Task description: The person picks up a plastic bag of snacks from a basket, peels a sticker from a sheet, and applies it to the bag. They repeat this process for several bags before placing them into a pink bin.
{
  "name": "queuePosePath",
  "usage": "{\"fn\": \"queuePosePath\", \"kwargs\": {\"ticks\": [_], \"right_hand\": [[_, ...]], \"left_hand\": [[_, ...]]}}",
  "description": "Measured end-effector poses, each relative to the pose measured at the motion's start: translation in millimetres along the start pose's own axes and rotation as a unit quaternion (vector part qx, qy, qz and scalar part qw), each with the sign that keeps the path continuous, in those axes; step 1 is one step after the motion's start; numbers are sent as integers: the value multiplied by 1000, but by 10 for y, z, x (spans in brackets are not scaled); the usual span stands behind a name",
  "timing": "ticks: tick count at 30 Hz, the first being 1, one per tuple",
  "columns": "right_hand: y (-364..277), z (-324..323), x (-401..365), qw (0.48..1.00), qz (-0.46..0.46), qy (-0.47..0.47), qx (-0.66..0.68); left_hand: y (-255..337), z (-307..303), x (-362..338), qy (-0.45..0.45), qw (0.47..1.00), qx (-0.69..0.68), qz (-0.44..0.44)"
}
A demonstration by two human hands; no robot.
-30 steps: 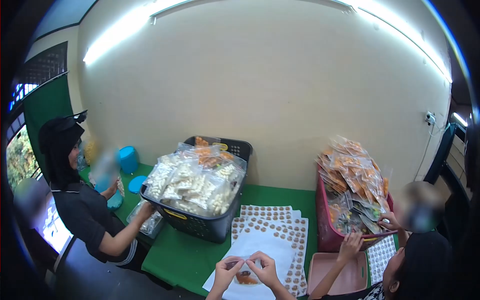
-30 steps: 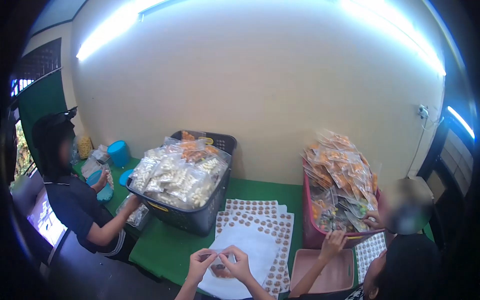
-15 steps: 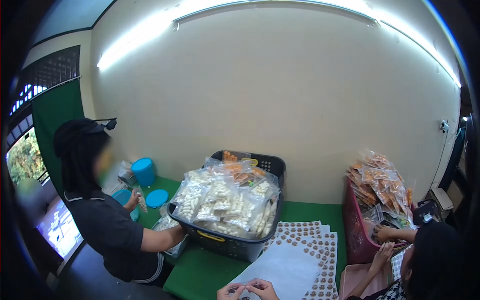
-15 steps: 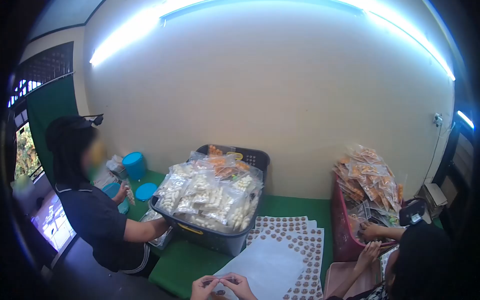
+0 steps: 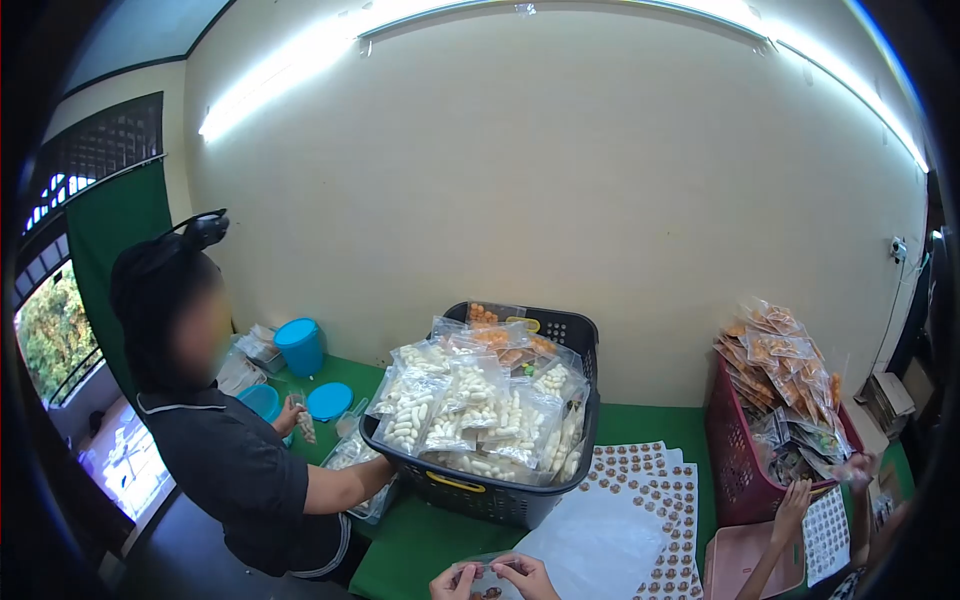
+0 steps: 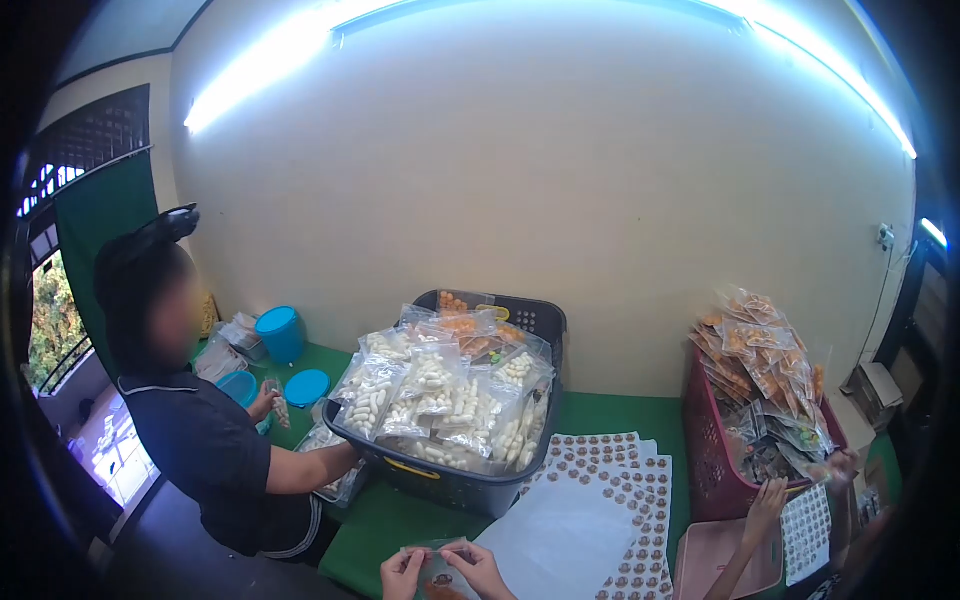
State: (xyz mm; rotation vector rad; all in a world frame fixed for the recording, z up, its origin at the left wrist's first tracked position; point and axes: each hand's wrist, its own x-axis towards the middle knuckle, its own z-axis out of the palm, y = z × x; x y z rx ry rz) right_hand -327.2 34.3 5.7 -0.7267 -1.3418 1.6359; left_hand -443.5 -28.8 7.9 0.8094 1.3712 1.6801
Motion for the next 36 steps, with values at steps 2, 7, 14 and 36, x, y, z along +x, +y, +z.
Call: {"fn": "queuePosePath", "kwargs": {"ticks": [2,7,14,36], "right_hand": [[-54,-16,-1,1000,14,4,10],[171,-272,37,998,49,29,26],[67,-322,75,998,25,62,18],[-183,-491,-112,990,-103,87,-48]], "left_hand": [[82,57,22,-1,1000,16,7],[-129,92,144,-43,999,8,-21],[-115,83,258,-44,999,-16,13],[-369,653,216,-185,959,123,175]]}}
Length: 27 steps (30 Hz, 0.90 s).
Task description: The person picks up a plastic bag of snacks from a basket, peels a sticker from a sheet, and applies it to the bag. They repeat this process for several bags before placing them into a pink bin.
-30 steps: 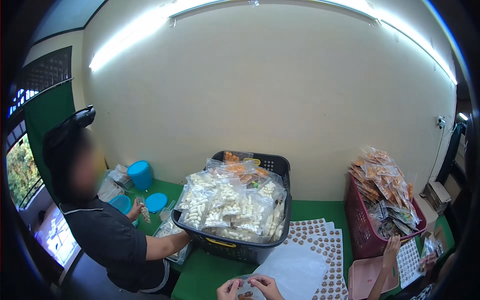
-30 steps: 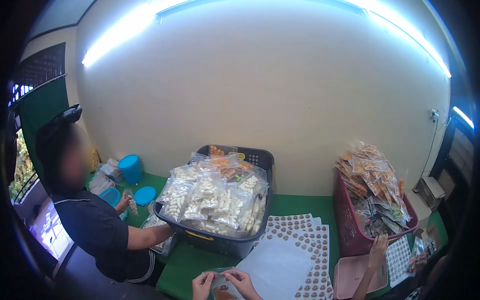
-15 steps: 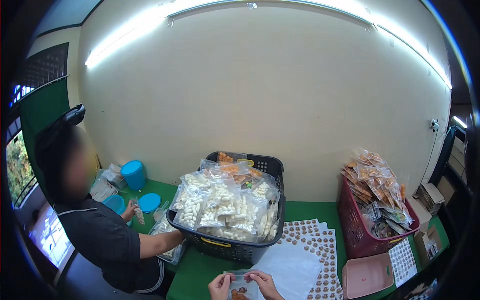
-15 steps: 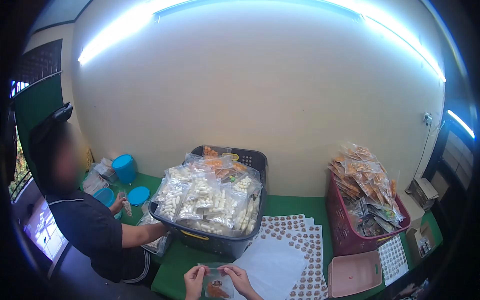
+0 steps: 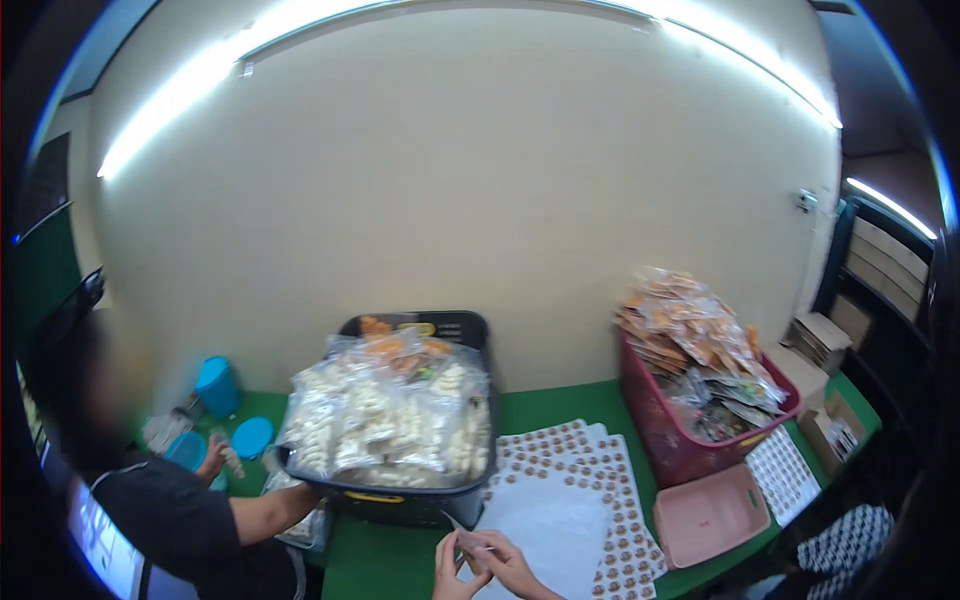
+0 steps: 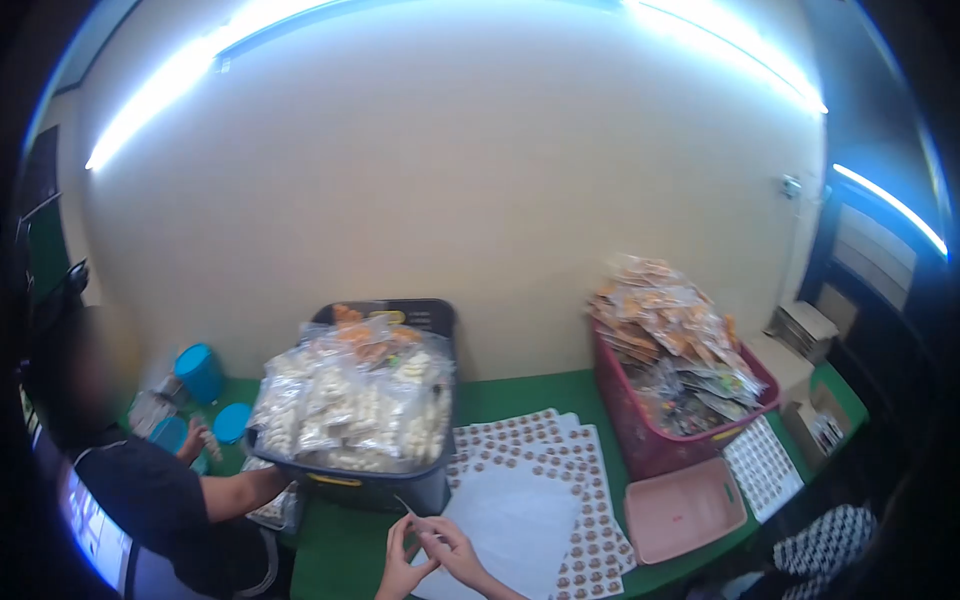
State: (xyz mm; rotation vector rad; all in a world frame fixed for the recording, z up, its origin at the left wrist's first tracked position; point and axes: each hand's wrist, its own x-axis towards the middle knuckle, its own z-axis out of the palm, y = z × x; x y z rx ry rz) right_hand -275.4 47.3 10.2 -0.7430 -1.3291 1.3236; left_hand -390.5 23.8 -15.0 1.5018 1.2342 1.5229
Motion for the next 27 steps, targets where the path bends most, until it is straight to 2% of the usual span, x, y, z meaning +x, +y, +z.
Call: {"fn": "queuePosePath", "kwargs": {"ticks": [2,3,4,6,7,10,11,14,15,16,18,19,22,23,27], "right_hand": [[-119,-144,-120,1000,18,-14,12],[-70,-282,-156,991,-55,-13,-122],[-55,-422,-209,976,-68,45,-204],[-89,-731,-337,913,-80,154,-370],[-131,-856,-401,945,0,244,-216],[-416,-1398,-550,961,40,205,-181],[-375,-1592,-599,980,47,143,-127],[-538,-1852,-770,982,81,141,97],[-566,-1901,-808,985,35,161,57],[-623,-1961,-852,983,33,178,26],[-734,-2079,-927,977,29,210,-35],[-739,-2170,-963,969,-9,221,-108],[-985,-2382,-1087,944,-36,229,-235],[-994,-2462,-1133,940,-43,240,-238],[-929,-2762,-1346,938,-44,256,-231]], "left_hand": [[-200,265,-45,-33,989,-132,-62],[-51,321,-8,-52,971,-177,-151],[-43,416,79,-84,978,-119,-147],[293,762,173,-41,978,-156,-130],[290,860,179,-68,975,-140,-161],[486,1214,167,-170,961,-111,-186],[516,1350,149,-183,959,-123,-177],[557,1701,68,-211,952,-145,-166],[571,1789,60,-215,951,-140,-170],[587,1871,65,-218,951,-134,-174],[640,2001,120,-217,973,-56,-46],[671,2075,141,-216,976,-19,18],[677,2349,158,-212,975,-59,40],[652,2431,153,-217,973,-54,51],[686,2728,141,-269,949,-159,-49]]}}
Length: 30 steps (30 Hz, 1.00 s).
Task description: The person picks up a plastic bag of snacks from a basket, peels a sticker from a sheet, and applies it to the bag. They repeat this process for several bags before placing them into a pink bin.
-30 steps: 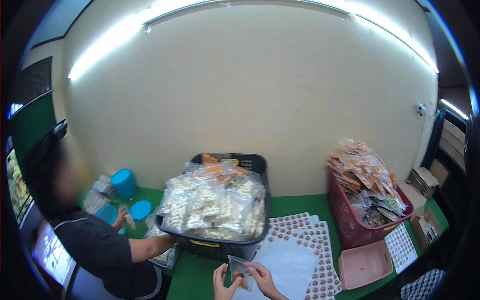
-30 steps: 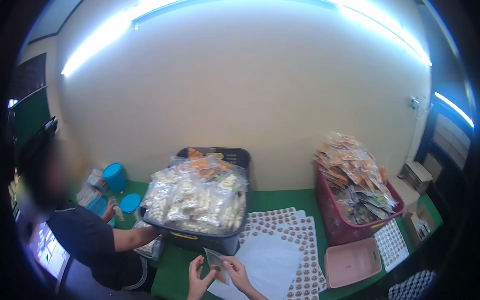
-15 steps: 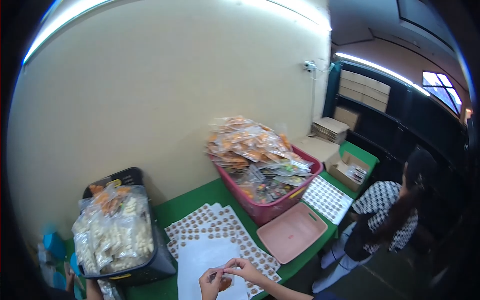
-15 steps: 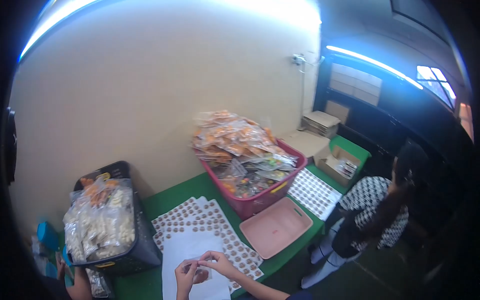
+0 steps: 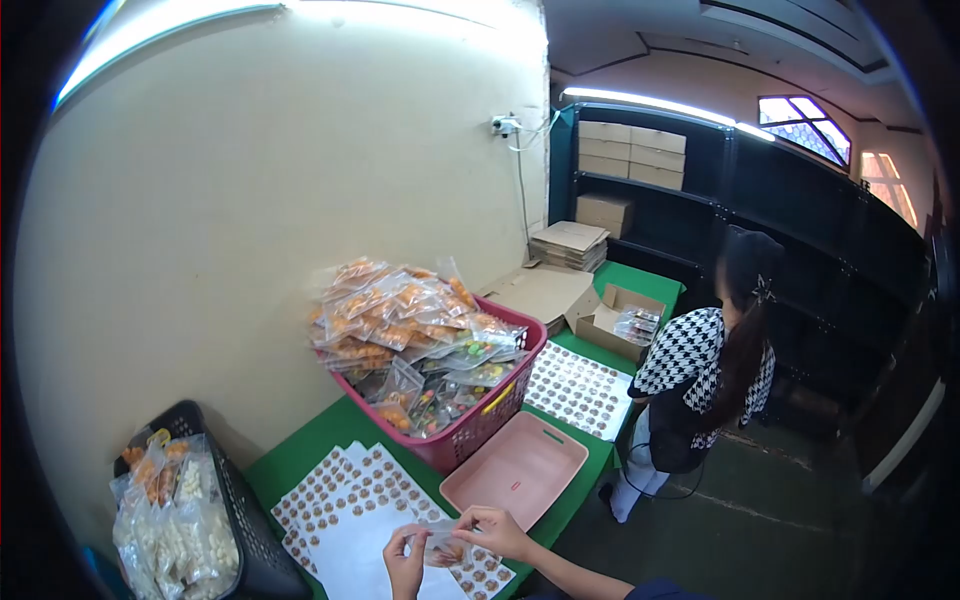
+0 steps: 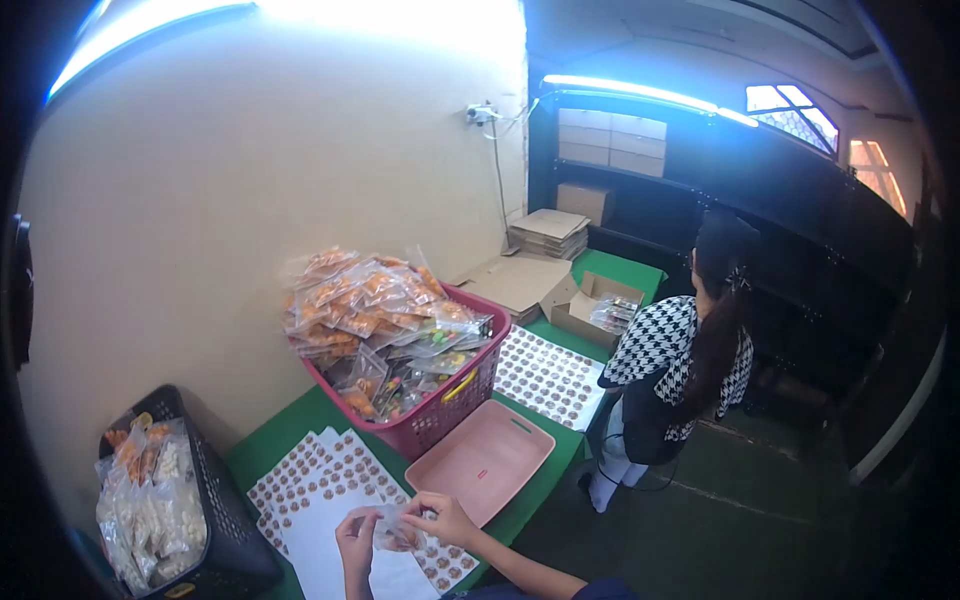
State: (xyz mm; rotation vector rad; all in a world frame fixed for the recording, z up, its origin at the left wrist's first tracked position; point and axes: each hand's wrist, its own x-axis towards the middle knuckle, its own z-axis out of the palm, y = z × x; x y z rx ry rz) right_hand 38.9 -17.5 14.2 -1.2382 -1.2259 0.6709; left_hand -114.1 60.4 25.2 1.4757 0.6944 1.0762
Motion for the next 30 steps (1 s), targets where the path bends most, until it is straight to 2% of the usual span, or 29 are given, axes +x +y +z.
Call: {"fn": "queuePosePath", "kwargs": {"ticks": [2,5,11,13,16,20,23,24,25,27,28,30], "right_hand": [[40,-81,-34,1000,14,-8,5],[69,-145,-71,999,35,-5,8],[20,-323,-39,996,55,69,-19],[45,-369,0,994,52,84,-51],[85,-369,48,995,28,87,-25],[235,-396,62,986,128,28,106],[265,-466,106,974,138,37,178],[204,-487,136,967,135,47,212],[145,-514,161,959,131,57,245],[64,-539,195,950,156,-9,270],[34,-520,205,938,173,-27,298],[41,-535,204,905,218,-40,364]], "left_hand": [[-84,62,12,-23,996,-55,-62],[-208,121,41,-22,994,-79,-77],[-101,335,57,-77,996,-47,-16],[-7,401,51,-76,997,-29,-16],[-13,412,62,-68,998,-5,-13],[-211,270,63,-89,994,61,-6],[-260,350,8,-72,996,-33,-46],[-321,308,26,-105,990,68,-71],[-377,322,-29,-107,991,61,-60],[-431,456,-139,-113,992,47,-39],[-416,504,-170,-91,990,110,4],[-354,629,-197,-32,985,171,-9]]}}
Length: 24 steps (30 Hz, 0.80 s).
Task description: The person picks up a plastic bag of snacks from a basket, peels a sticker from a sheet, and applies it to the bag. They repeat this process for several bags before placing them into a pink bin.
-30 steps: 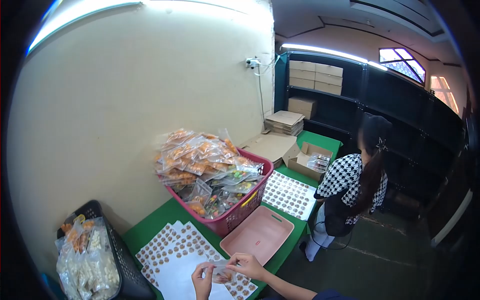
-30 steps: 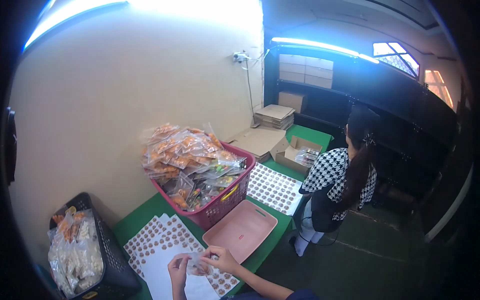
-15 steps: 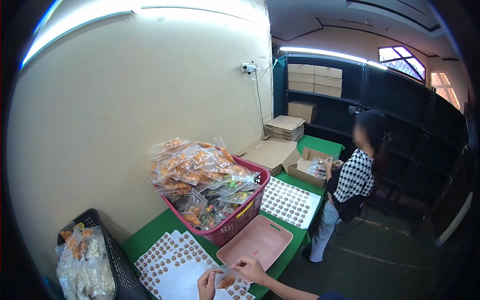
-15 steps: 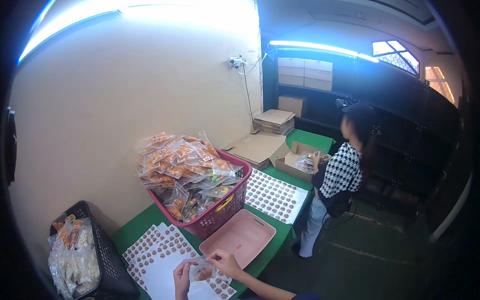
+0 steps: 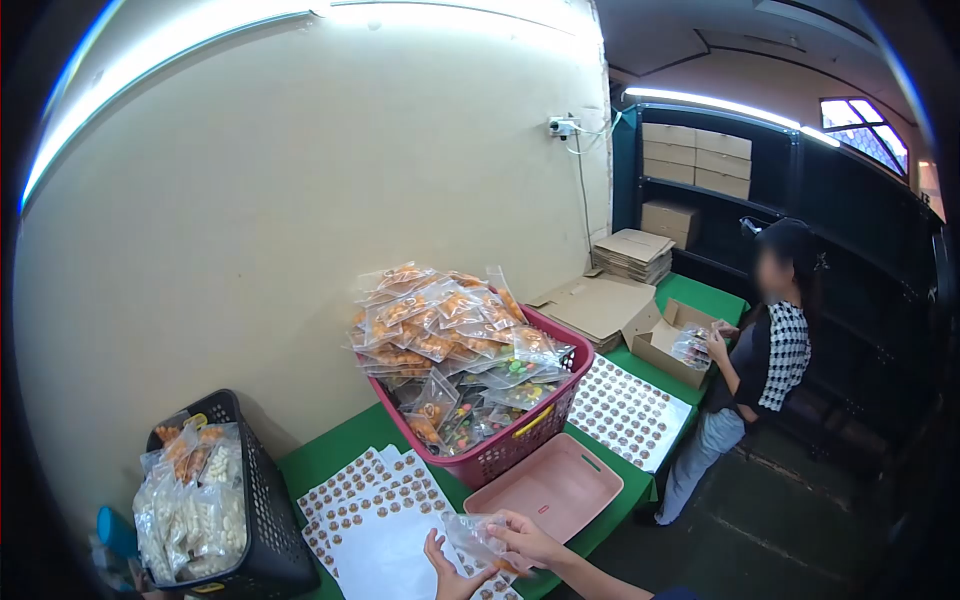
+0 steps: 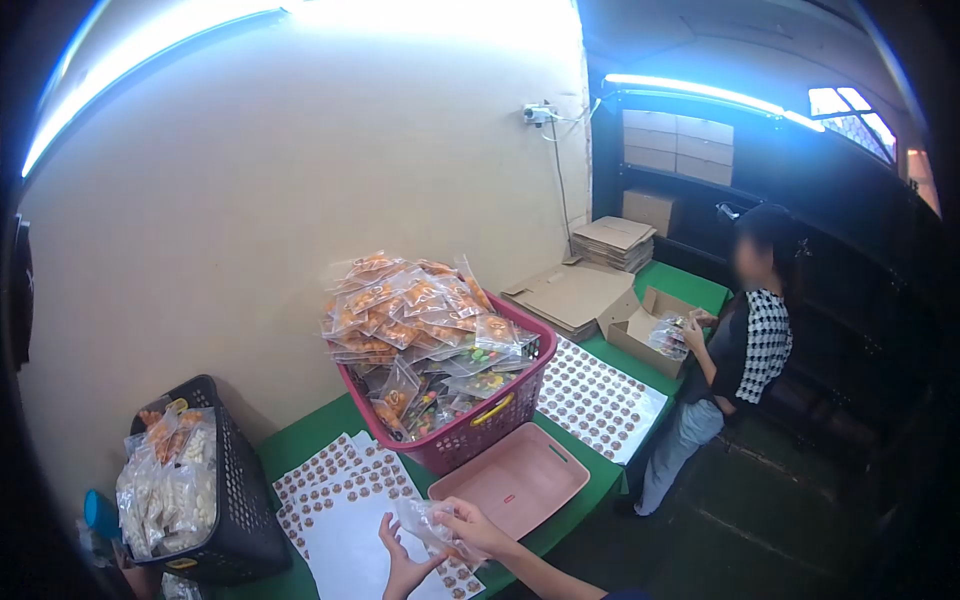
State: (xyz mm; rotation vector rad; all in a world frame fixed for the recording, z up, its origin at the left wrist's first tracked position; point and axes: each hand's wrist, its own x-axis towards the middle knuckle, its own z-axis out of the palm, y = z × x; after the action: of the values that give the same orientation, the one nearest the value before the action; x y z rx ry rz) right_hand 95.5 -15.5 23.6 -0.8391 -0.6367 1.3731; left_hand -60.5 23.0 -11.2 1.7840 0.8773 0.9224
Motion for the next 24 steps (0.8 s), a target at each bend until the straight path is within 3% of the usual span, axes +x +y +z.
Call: {"fn": "queuePosePath", "kwargs": {"ticks": [2,5,6,9,10,11,13,15,17,18,21,22,24], "right_hand": [[-35,-59,5,995,50,10,83],[-4,-180,62,999,-14,12,45],[23,-186,49,997,-8,2,74],[93,-142,-38,990,33,-28,136],[88,-142,-69,988,59,-41,136],[70,-138,-95,986,83,-53,136],[32,-155,-115,998,46,-36,4],[81,-276,-84,980,-27,-3,-196],[115,-434,-103,915,16,31,-403],[136,-501,-127,864,38,47,-499],[198,-549,-209,949,145,-119,-254],[169,-476,-263,966,173,-92,-167],[243,-517,-237,978,149,-68,-128]], "left_hand": [[24,35,11,36,999,6,-19],[165,59,-17,-8,1000,-25,-10],[181,91,-44,-36,999,25,19],[8,326,-87,-68,995,-70,31],[108,395,-101,-42,985,-170,-15],[-40,407,-124,-47,985,-161,-28],[-315,374,-109,-61,987,-142,-51],[-236,299,-130,-26,966,-240,-96],[-220,187,-78,8,917,-370,-148],[-284,151,-66,-27,925,-360,-116],[-846,89,-151,-142,861,-386,-299],[268,88,-73,-93,878,-392,-259],[34,84,-14,-178,886,-295,-311]]}}
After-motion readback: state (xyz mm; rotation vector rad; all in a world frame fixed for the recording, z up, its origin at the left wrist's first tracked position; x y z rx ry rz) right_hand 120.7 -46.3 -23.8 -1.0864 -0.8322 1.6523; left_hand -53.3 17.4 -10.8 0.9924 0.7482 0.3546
